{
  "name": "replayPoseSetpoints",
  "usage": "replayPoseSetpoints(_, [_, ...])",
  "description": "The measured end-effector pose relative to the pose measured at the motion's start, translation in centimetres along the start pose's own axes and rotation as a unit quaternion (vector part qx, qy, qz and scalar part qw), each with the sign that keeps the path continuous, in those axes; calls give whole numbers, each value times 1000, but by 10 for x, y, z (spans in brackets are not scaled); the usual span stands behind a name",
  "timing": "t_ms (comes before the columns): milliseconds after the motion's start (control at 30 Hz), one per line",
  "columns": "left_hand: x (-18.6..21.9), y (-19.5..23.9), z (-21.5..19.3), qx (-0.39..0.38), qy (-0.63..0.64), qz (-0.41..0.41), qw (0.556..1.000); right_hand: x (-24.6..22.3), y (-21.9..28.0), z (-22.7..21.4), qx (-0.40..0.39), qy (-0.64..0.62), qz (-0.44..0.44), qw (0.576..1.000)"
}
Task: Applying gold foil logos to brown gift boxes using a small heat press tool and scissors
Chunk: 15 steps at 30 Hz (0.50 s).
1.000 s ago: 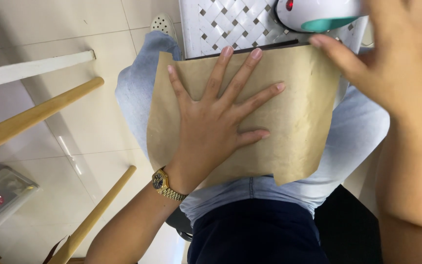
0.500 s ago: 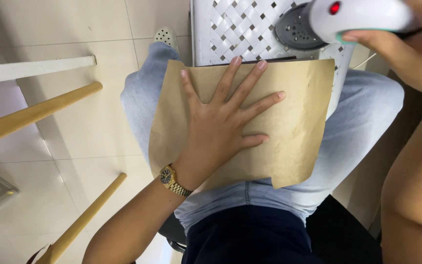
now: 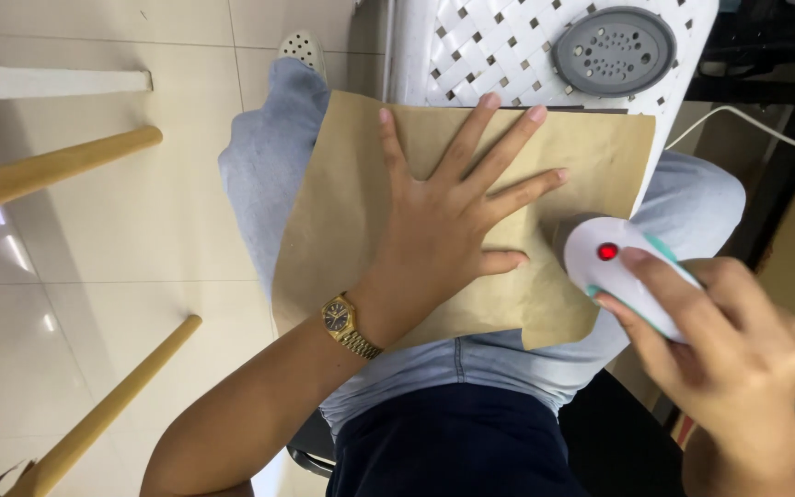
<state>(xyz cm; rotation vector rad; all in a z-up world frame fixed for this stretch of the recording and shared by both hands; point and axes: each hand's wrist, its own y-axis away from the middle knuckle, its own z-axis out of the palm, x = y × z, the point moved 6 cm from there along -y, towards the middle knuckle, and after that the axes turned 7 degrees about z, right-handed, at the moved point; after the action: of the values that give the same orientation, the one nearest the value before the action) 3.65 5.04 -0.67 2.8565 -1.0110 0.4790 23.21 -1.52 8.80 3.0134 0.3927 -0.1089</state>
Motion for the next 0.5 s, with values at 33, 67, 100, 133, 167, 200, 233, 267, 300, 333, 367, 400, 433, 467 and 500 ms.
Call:
replayPoseSetpoints(33, [0, 0, -1, 0, -1, 2, 1000, -2, 0, 8, 14, 5, -24, 1000])
replayPoseSetpoints(67, [0, -1, -2, 1, -2, 5, 1000, -3, 0, 16, 27, 10, -48, 998])
replayPoseSetpoints(100, [0, 0, -2, 3, 1, 1, 1000, -3, 0, 19, 25, 12, -52, 998])
replayPoseSetpoints(133, [0, 0, -2, -2, 0, 2, 1000, -2, -1, 22, 21, 22, -51, 998])
replayPoseSetpoints(167, [0, 0, -1, -6, -1, 2, 1000, 0, -3, 25, 18, 33, -51, 998])
replayPoseSetpoints(200, [0, -1, 0, -3, 1, -3, 1000, -1, -5, 26, 17, 35, -56, 998])
replayPoseSetpoints(233, [1, -2, 1, -4, -4, -3, 1000, -2, -6, 27, 16, 29, -62, 998])
replayPoseSetpoints(267, [1, -3, 2, -5, -10, -3, 1000, -3, -8, 28, 14, 23, -67, 997])
replayPoseSetpoints(300, [1, -3, 1, -3, -8, -8, 1000, -2, -7, 29, 12, 24, -73, 997])
replayPoseSetpoints(333, [1, -4, 2, -22, -21, -6, 1000, 0, -7, 29, 13, 39, -70, 997])
replayPoseSetpoints(367, [3, -4, 3, -41, -32, -1, 999, 2, -6, 30, 13, 54, -66, 996])
replayPoseSetpoints(400, [2, -3, 2, -41, -29, -5, 999, 2, -6, 30, 10, 55, -69, 996])
replayPoseSetpoints(433, [3, -4, 3, -51, -35, -2, 998, 2, -6, 30, 7, 45, -67, 997])
replayPoseSetpoints(467, [3, -4, 3, -61, -41, 0, 997, 3, -6, 30, 3, 34, -64, 997])
replayPoseSetpoints(500, [3, -4, 4, -61, -39, 0, 997, 3, -5, 31, 1, 36, -64, 997])
